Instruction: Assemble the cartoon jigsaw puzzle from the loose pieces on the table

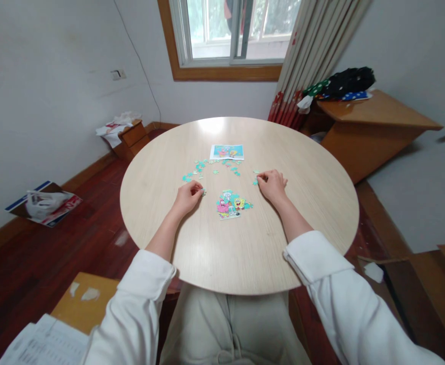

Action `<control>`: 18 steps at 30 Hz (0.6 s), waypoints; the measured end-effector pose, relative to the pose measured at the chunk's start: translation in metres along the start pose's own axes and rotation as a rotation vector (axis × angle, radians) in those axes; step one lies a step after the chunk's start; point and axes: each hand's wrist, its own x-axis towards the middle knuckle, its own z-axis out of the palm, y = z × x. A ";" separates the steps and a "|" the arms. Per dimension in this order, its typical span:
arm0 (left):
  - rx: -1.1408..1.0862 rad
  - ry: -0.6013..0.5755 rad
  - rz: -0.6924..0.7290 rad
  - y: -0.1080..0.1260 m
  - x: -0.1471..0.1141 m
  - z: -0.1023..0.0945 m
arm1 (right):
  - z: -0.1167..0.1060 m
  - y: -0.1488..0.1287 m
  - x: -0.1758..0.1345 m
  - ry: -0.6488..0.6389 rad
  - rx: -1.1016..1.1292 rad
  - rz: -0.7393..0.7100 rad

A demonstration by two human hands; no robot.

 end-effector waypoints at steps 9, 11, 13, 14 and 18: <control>-0.062 -0.008 -0.058 0.005 0.001 -0.002 | -0.001 -0.001 0.001 -0.028 -0.013 0.011; -0.069 -0.005 -0.063 0.005 0.002 -0.002 | -0.002 -0.002 0.001 -0.030 -0.010 0.013; -0.066 -0.003 -0.061 0.005 0.002 -0.003 | -0.002 -0.002 0.001 -0.034 -0.010 0.016; -0.060 -0.005 -0.056 0.004 0.002 -0.003 | -0.002 -0.002 0.000 -0.038 -0.011 0.016; -0.018 -0.019 -0.021 0.000 0.003 -0.003 | -0.002 -0.002 0.001 -0.043 -0.023 0.007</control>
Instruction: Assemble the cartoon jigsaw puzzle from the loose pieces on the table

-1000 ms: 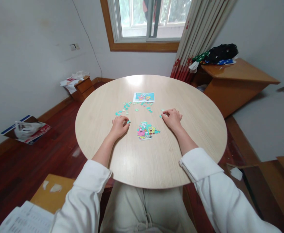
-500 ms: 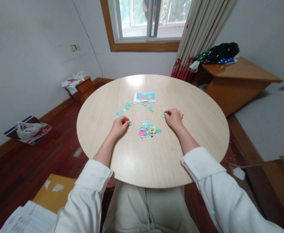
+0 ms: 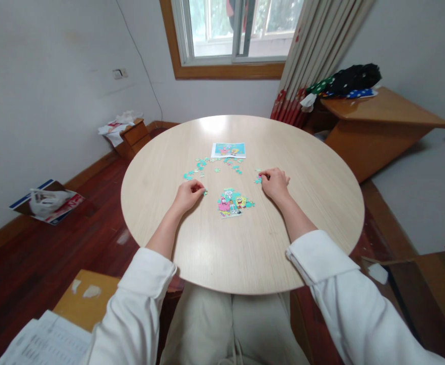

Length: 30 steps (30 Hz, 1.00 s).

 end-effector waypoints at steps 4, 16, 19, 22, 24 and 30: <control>0.039 0.005 0.003 0.000 0.001 0.000 | 0.000 0.000 0.001 0.011 -0.007 0.005; 0.112 0.050 -0.015 0.003 0.000 -0.001 | 0.001 0.003 0.002 -0.010 0.025 -0.055; 0.133 0.070 -0.003 0.002 0.001 -0.002 | 0.003 0.004 0.003 -0.017 0.071 -0.082; 0.140 0.076 -0.012 0.002 0.001 -0.002 | 0.004 0.006 0.003 -0.025 0.112 -0.095; 0.143 0.074 -0.023 0.002 0.002 -0.002 | 0.003 0.006 0.003 -0.035 0.125 -0.093; 0.155 0.075 -0.019 -0.001 0.003 -0.002 | 0.002 0.004 0.002 -0.011 0.138 -0.094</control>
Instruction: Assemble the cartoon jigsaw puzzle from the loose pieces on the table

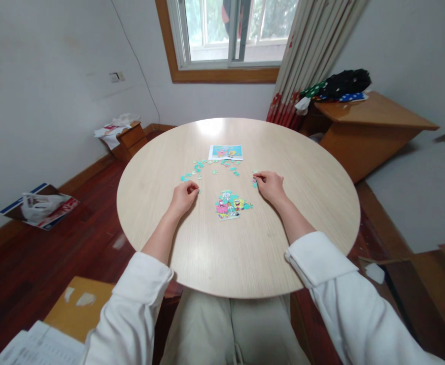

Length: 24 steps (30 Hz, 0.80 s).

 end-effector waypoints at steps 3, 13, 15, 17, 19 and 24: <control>0.002 0.003 0.010 -0.001 0.000 0.000 | -0.001 -0.002 -0.001 0.013 -0.014 -0.007; 0.065 0.008 -0.001 0.001 0.000 -0.002 | 0.008 -0.024 -0.004 0.057 -0.061 -0.176; 0.088 0.017 -0.001 0.002 0.000 -0.003 | 0.011 -0.029 -0.001 0.041 -0.085 -0.235; 0.103 0.024 -0.003 0.003 -0.001 -0.004 | 0.015 -0.034 0.004 0.031 -0.100 -0.278; 0.110 0.024 0.000 0.004 -0.002 -0.004 | 0.019 -0.037 0.010 0.021 -0.109 -0.315; 0.113 0.029 0.014 0.002 -0.002 -0.003 | 0.027 -0.044 0.024 -0.076 -0.162 -0.426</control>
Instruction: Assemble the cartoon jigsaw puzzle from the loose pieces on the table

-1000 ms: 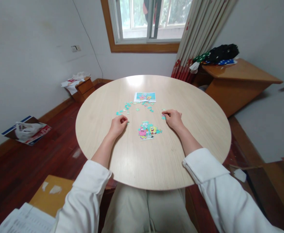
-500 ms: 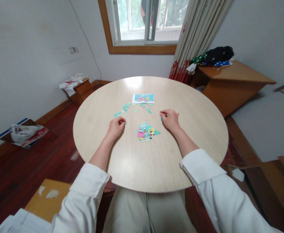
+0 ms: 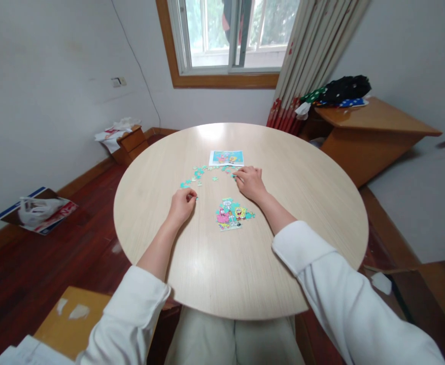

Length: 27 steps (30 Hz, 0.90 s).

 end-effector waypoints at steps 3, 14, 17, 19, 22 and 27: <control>0.001 0.012 0.002 -0.002 0.000 0.001 | 0.003 -0.001 0.006 -0.049 -0.026 -0.054; 0.002 0.005 -0.009 -0.001 0.000 0.000 | 0.008 0.004 0.012 -0.125 0.067 -0.090; 0.003 -0.002 -0.010 -0.002 -0.001 -0.001 | 0.010 0.007 0.014 -0.106 0.099 -0.075; 0.005 0.000 -0.005 -0.002 -0.001 -0.001 | 0.011 0.008 0.015 -0.104 0.112 -0.051; 0.004 0.010 -0.001 -0.002 -0.002 0.000 | 0.011 0.009 0.015 -0.106 0.136 -0.014; -0.008 0.020 -0.005 -0.002 -0.002 0.000 | 0.011 0.006 0.014 -0.095 0.183 0.027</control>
